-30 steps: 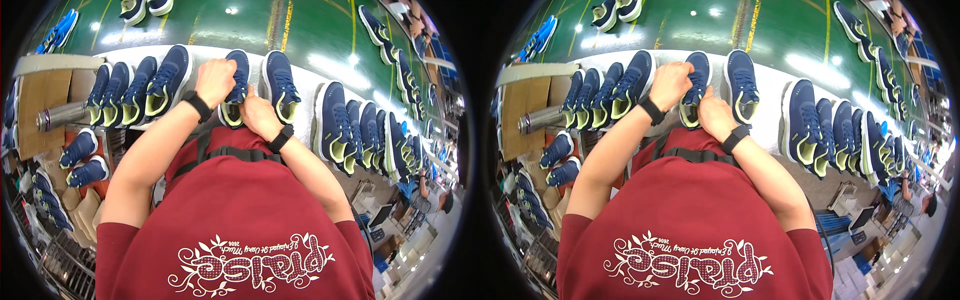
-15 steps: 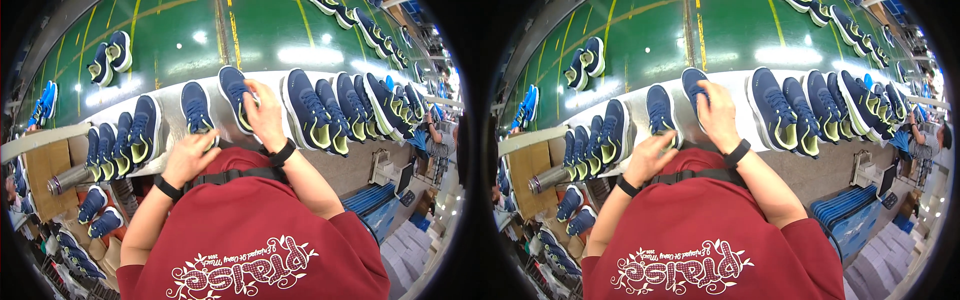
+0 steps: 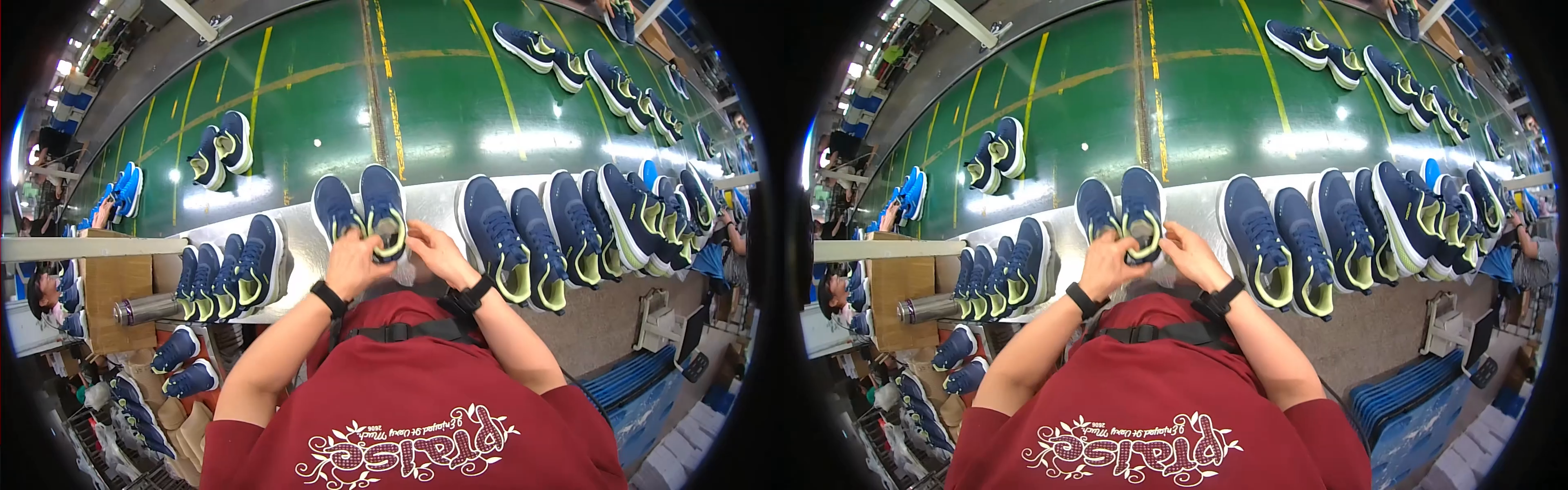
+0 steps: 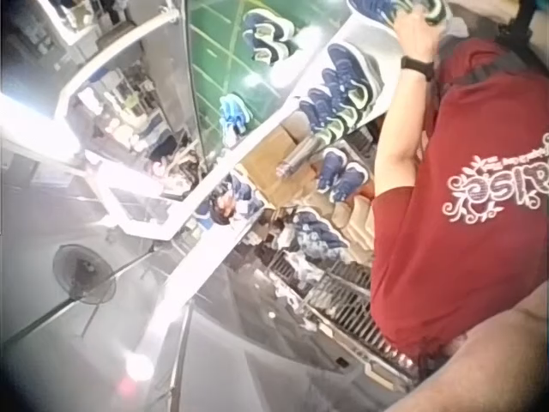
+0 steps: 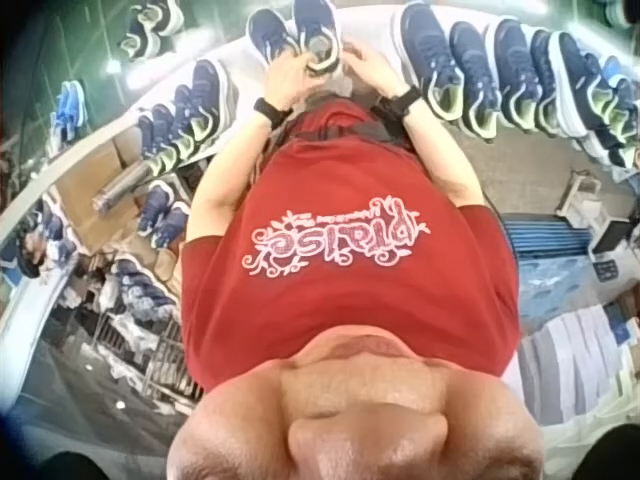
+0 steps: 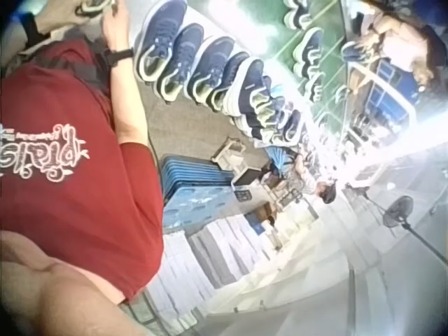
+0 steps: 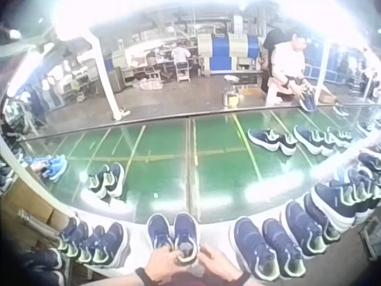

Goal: The person is stitching or assembling blue and yellow athletic shoes on a factory production line.

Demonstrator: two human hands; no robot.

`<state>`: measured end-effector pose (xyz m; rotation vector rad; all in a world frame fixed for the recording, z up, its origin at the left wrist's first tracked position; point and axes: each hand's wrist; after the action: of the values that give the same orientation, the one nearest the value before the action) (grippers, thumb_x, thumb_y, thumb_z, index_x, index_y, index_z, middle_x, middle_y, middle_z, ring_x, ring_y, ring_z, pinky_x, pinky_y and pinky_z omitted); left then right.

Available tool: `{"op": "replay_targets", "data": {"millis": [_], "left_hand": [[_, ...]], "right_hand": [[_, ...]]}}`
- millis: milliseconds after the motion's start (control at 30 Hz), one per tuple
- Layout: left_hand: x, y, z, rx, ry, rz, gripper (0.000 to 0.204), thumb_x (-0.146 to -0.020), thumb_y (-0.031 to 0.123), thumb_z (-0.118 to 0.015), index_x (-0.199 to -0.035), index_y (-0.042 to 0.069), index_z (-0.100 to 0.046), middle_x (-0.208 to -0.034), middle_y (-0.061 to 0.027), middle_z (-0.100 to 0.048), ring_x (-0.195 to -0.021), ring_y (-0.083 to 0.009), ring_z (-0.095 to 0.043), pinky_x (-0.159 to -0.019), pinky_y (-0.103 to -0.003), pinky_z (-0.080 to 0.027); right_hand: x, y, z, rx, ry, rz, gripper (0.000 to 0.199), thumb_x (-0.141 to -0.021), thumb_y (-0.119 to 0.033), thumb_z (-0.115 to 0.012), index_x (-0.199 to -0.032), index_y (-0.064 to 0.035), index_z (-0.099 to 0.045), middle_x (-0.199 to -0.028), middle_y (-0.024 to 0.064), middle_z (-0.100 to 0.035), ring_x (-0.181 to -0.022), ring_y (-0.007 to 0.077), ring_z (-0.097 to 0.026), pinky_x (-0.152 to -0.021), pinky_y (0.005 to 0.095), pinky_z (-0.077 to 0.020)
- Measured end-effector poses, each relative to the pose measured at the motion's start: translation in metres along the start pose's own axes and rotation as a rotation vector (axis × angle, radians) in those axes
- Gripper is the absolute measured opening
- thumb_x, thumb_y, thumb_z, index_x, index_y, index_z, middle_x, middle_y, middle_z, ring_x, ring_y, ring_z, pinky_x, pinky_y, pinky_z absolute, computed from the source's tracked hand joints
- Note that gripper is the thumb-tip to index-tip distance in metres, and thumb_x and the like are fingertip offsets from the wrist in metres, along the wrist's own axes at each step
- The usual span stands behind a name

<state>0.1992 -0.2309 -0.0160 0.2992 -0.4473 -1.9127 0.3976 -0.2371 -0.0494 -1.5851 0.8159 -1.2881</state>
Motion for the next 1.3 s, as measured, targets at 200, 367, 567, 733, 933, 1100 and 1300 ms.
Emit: {"op": "replay_targets", "data": {"millis": [200,367,567,733,933,1100,1300], "left_hand": [[-0.120,-0.061,0.089,-0.084,0.115,-0.062,0.046,-0.072,0.046,-0.070,-0.104,0.014,-0.068,-0.089,-0.0157,-0.059,-0.086,-0.0325,-0.060,-0.074,-0.042,-0.049],[-0.209,-0.015,0.202,0.170,0.340,-0.050,0.025,-0.090,0.019,-0.059,-0.112,0.008,-0.064,-0.110,-0.0082,-0.066,-0.101,-0.0194,-0.062,-0.086,-0.032,-0.049],[-0.221,0.001,0.300,0.531,0.221,-0.514,0.030,-0.097,0.023,-0.042,-0.108,0.003,-0.061,-0.105,-0.0057,-0.064,-0.091,-0.0191,-0.062,-0.086,-0.036,-0.048],[-0.216,0.049,0.298,0.491,0.319,-0.561,0.029,-0.097,0.024,-0.042,-0.108,0.004,-0.061,-0.103,-0.0048,-0.063,-0.089,-0.0180,-0.061,-0.084,-0.035,-0.047],[-0.176,0.062,0.326,0.368,0.625,-0.672,0.029,-0.098,0.024,-0.042,-0.107,0.005,-0.061,-0.101,-0.0037,-0.062,-0.087,-0.0167,-0.060,-0.080,-0.034,-0.045],[-0.139,0.026,0.404,0.190,0.924,-0.716,0.029,-0.098,0.025,-0.042,-0.107,0.006,-0.061,-0.099,-0.0028,-0.061,-0.085,-0.0156,-0.059,-0.077,-0.033,-0.044],[-0.108,0.011,0.405,0.130,1.066,-0.648,0.028,-0.098,0.026,-0.042,-0.106,0.007,-0.061,-0.097,-0.0016,-0.060,-0.082,-0.0143,-0.058,-0.074,-0.032,-0.043]], "right_hand": [[0.027,-0.024,0.014,0.147,-0.021,-0.142,0.041,-0.090,-0.020,-0.057,-0.124,0.0034,-0.054,-0.099,0.0145,-0.067,-0.087,0.0155,-0.061,-0.077,0.0282,-0.0468],[0.045,-0.010,0.036,0.285,0.105,-0.118,0.038,-0.089,-0.022,-0.058,-0.121,-0.0027,-0.057,-0.096,0.0152,-0.068,-0.088,0.0239,-0.066,-0.078,0.0325,-0.0494],[0.036,0.032,0.032,0.373,0.064,-0.108,0.036,-0.086,-0.024,-0.059,-0.116,-0.0045,-0.058,-0.092,0.0155,-0.068,-0.087,0.0299,-0.066,-0.078,0.0379,-0.0501],[0.018,0.013,0.029,0.565,-0.045,0.038,0.030,-0.084,-0.020,-0.058,-0.110,-0.0036,-0.057,-0.089,0.0185,-0.066,-0.086,0.0373,-0.062,-0.076,0.0460,-0.0483],[0.038,0.049,-0.010,0.715,-0.048,0.163,0.020,-0.087,-0.019,-0.054,-0.102,-0.0053,-0.053,-0.098,0.0173,-0.061,-0.092,0.0381,-0.059,-0.078,0.0457,-0.0474],[0.039,0.056,-0.043,0.685,-0.157,0.297,0.037,-0.088,-0.023,-0.054,-0.121,-0.0062,-0.049,-0.113,0.0193,-0.061,-0.099,0.0393,-0.059,-0.084,0.0481,-0.0475],[0.039,0.029,-0.042,0.802,-0.119,0.105,0.036,-0.089,-0.025,-0.053,-0.120,-0.0064,-0.049,-0.115,0.0184,-0.060,-0.102,0.0386,-0.058,-0.085,0.0465,-0.0473]]}}
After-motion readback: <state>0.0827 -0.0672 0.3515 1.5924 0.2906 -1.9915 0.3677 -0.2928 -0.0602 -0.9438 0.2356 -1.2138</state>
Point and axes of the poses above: each hand's wrist, its own x-axis away from the middle knuckle, its own z-axis out of the back of the hand, y = z × x
